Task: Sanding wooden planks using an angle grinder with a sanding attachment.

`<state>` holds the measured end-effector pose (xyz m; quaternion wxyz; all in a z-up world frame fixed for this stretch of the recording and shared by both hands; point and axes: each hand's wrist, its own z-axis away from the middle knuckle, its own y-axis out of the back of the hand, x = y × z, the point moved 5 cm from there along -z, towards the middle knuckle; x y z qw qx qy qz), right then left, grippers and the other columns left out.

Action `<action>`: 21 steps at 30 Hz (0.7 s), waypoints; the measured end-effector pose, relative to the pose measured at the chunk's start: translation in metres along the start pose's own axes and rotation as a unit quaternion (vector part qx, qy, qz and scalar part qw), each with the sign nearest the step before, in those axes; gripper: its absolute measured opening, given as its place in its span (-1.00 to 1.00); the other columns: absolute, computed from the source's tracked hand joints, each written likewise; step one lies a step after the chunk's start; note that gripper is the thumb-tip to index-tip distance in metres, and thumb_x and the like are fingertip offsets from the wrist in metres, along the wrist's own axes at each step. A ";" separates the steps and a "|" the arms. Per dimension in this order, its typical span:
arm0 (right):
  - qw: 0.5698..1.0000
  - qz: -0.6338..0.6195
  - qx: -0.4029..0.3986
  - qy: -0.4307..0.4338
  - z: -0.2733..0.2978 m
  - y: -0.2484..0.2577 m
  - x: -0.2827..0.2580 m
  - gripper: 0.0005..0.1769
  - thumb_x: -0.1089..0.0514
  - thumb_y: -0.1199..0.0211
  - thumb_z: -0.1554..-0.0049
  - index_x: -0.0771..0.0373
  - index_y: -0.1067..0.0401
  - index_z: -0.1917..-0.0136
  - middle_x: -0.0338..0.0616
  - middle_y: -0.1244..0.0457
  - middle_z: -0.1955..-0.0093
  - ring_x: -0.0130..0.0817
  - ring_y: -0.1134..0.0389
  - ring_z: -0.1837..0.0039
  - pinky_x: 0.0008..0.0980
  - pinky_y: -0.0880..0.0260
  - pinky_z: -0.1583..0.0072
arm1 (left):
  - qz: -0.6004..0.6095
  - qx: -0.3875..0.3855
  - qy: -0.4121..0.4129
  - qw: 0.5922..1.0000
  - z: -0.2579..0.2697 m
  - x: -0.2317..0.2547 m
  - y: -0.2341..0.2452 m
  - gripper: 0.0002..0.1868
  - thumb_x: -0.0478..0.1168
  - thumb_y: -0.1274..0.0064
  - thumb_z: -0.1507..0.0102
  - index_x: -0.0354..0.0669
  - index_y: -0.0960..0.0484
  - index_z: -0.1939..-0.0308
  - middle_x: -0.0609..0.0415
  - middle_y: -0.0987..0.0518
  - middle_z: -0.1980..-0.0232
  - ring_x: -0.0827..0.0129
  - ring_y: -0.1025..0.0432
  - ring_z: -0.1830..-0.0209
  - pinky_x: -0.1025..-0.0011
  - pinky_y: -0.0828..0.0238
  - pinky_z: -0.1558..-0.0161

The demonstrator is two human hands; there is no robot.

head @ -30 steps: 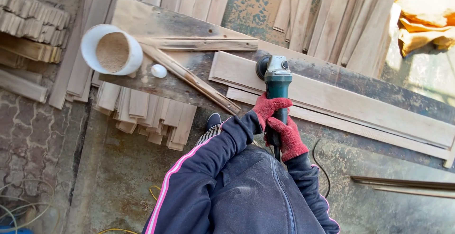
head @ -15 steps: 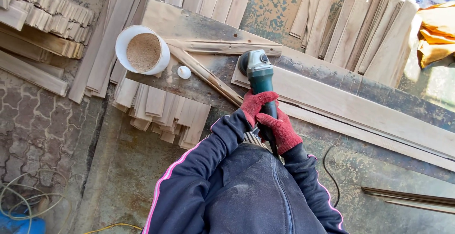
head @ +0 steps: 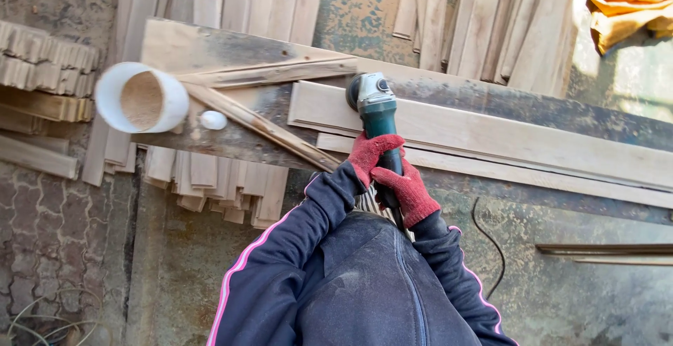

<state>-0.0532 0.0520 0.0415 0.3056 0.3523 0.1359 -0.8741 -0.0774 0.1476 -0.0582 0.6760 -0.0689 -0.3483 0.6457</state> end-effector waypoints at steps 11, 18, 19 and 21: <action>0.981 -0.112 0.157 0.017 0.013 0.233 0.021 -0.59 0.21 -0.54 0.09 0.32 -0.45 0.02 0.16 -0.28 0.33 0.00 -0.39 0.39 0.02 -0.44 0.45 | -0.077 -0.077 0.088 0.990 -0.030 -0.193 -0.176 -0.47 -0.49 -0.40 0.11 -0.34 -0.52 0.12 -0.28 -0.57 0.50 -0.10 -0.57 0.55 0.01 -0.62 0.48; 0.977 -0.115 0.179 0.022 0.022 0.270 0.014 -0.62 0.18 -0.58 0.12 0.20 -0.49 0.06 -0.01 -0.30 0.32 -0.18 -0.41 0.34 -0.18 -0.46 0.40 | -0.075 -0.080 0.120 0.987 -0.027 -0.217 -0.211 -0.62 -0.38 -0.33 -0.03 -0.39 -0.53 0.14 -0.32 -0.57 0.48 -0.12 -0.57 0.54 -0.03 -0.61 0.44; 0.978 -0.114 0.174 0.022 0.021 0.264 0.011 -0.62 0.18 -0.58 0.12 0.20 -0.49 0.06 -0.01 -0.30 0.32 -0.18 -0.41 0.34 -0.18 -0.46 0.40 | -0.074 -0.077 0.117 0.987 -0.025 -0.210 -0.210 -0.62 -0.38 -0.33 -0.03 -0.39 -0.53 0.14 -0.32 -0.57 0.48 -0.12 -0.57 0.54 -0.03 -0.61 0.44; 0.981 -0.104 0.164 0.017 0.021 0.247 0.007 -0.61 0.15 -0.59 0.13 0.17 -0.50 0.07 -0.04 -0.30 0.33 -0.21 -0.40 0.35 -0.21 -0.46 0.40 | -0.065 -0.066 0.108 0.990 -0.021 -0.195 -0.201 -0.61 -0.43 -0.35 0.00 -0.44 -0.54 0.15 -0.36 -0.55 0.49 -0.15 -0.56 0.55 -0.04 -0.60 0.47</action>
